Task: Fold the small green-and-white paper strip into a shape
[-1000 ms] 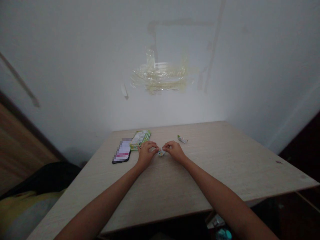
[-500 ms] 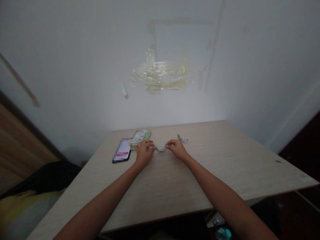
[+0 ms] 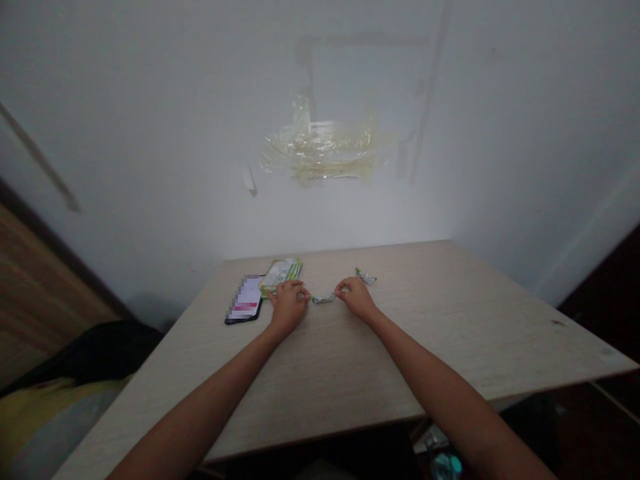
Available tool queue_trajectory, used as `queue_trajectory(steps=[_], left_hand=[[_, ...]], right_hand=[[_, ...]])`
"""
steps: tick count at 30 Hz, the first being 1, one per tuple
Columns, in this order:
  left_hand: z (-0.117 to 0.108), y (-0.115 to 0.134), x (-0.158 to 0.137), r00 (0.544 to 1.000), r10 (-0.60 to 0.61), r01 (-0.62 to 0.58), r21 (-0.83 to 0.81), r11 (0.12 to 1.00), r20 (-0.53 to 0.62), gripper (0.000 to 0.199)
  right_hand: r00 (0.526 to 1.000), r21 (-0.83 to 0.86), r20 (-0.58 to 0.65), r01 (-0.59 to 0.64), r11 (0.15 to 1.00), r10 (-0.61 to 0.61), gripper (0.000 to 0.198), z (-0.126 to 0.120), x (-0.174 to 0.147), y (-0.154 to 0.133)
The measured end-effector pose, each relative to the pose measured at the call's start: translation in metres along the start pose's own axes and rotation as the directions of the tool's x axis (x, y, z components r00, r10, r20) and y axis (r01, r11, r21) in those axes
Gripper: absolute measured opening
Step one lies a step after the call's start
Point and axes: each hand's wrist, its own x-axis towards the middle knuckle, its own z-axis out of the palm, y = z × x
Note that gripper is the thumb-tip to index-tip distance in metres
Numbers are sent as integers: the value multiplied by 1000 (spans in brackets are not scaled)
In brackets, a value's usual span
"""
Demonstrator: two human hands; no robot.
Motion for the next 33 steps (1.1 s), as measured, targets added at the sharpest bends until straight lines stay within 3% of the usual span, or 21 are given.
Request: queue_trajectory(steps=[15,27,33], left_hand=[[-2,-2,1,1000,-18,16,55,998,25,10],[-13,1,-5,988,156,-155,118,981,1,9],[-10,-2,-5,980,200,-200,119,972,16,19]], right_hand=[[998,-101,-62,-6,995,0,10,8,2,17],[975,-54,45,219,974,-217,19,2,-3,2],[961,-102,102,268,958,-258,16,-2,-5,-2]])
